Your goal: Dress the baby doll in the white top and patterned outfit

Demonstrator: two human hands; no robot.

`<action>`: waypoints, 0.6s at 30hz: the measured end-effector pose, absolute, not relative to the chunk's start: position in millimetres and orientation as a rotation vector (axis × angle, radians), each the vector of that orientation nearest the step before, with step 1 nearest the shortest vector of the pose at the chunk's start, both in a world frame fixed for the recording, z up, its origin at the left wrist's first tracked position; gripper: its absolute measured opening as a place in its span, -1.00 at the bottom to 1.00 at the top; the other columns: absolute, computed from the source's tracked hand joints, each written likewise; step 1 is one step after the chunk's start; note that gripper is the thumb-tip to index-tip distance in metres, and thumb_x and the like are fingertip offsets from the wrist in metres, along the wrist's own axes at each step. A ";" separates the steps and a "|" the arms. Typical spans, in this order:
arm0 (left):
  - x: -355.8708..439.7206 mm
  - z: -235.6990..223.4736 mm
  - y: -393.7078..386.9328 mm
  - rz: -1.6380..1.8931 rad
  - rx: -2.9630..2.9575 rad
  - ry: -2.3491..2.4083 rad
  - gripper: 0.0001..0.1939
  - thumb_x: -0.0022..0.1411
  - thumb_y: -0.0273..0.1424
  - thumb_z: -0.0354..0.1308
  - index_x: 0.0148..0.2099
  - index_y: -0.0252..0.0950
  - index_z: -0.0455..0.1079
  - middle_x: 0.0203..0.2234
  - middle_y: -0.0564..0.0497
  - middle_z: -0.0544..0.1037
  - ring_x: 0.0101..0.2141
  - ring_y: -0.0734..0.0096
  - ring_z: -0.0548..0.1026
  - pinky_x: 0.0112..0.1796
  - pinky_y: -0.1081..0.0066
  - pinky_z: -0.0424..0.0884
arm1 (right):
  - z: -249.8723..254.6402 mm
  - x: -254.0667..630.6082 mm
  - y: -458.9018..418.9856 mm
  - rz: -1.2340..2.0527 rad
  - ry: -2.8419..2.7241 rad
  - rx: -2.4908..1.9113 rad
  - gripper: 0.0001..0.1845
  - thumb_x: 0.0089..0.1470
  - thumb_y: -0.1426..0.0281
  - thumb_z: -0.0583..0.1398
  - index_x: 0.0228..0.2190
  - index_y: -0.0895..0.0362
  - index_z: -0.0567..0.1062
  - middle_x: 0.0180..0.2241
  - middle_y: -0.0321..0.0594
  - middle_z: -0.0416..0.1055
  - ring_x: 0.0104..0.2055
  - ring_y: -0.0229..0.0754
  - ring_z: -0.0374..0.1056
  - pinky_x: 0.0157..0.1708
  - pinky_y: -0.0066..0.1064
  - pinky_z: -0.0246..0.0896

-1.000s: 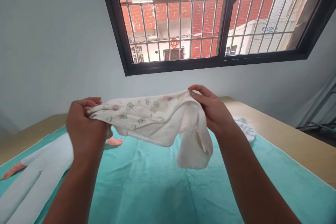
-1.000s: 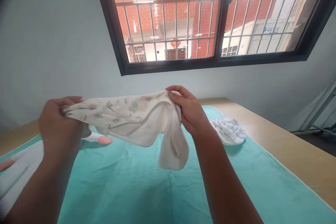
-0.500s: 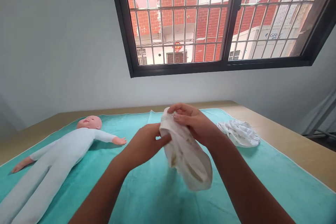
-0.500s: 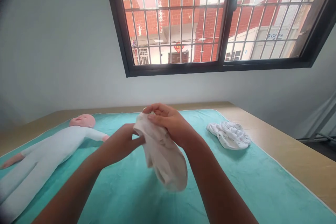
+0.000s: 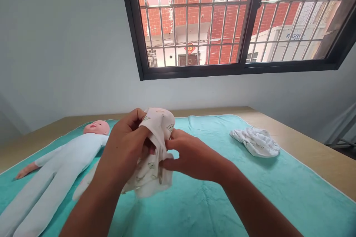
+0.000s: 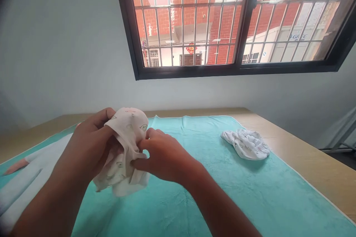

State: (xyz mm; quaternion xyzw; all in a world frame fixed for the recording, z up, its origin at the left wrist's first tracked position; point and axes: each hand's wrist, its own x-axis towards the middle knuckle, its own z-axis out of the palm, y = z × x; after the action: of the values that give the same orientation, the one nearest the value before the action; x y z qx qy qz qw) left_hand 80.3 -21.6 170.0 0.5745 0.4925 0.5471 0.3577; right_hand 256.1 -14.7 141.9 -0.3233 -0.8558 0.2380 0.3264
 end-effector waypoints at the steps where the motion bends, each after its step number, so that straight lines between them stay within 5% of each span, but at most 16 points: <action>1: 76.4 171.9 -21.0 1.408 1.509 1.252 -0.77 0.09 -0.28 0.18 -0.47 -0.22 0.20 -0.70 0.19 0.26 -0.67 0.51 0.26 -0.68 0.54 0.19 | 143.2 259.5 -11.6 0.635 -2.220 -0.856 -0.95 0.02 0.33 0.29 -0.42 0.04 0.54 -0.19 -0.23 0.37 -0.16 -0.13 0.29 -0.23 -0.32 0.21; 5: 65.2 181.9 -20.2 1.651 1.564 1.402 -0.73 0.07 -0.32 0.20 -0.52 -0.25 0.17 -0.61 0.15 0.32 -0.57 0.51 0.29 -0.63 0.55 0.17 | 159.0 282.4 -5.1 0.571 -1.970 -0.954 -0.88 0.08 0.36 0.19 -0.46 0.06 0.51 -0.25 -0.26 0.44 -0.24 -0.16 0.32 -0.27 -0.35 0.18; 10: 72.0 185.8 -26.6 1.768 1.758 1.570 -0.76 0.11 -0.40 0.14 -0.49 -0.27 0.12 -0.22 0.18 0.51 -0.33 0.44 0.43 -0.48 0.49 0.25 | 173.3 301.2 -14.3 0.455 -1.561 -1.016 -0.77 -0.02 0.45 0.17 -0.64 0.10 0.28 -0.25 -0.30 0.51 -0.29 -0.14 0.35 -0.38 -0.35 0.14; 18: 64.5 165.2 -1.1 1.684 2.179 2.228 -0.90 0.11 -0.51 0.00 -0.34 -0.19 0.17 -0.28 0.04 0.40 -0.41 0.33 0.32 -0.47 0.37 0.16 | 178.6 321.6 -13.7 0.455 -1.640 -0.911 -0.72 -0.17 0.57 0.15 -0.69 0.09 0.15 -0.04 -0.26 0.48 0.03 0.03 0.32 -0.02 -0.14 0.14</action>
State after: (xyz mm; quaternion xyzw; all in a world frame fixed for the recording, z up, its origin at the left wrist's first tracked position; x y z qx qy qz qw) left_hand 64.5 -1.1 165.2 0.6029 0.6164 0.4658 -0.1990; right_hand 321.6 -13.7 178.6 -0.3881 -0.6985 0.1937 0.5692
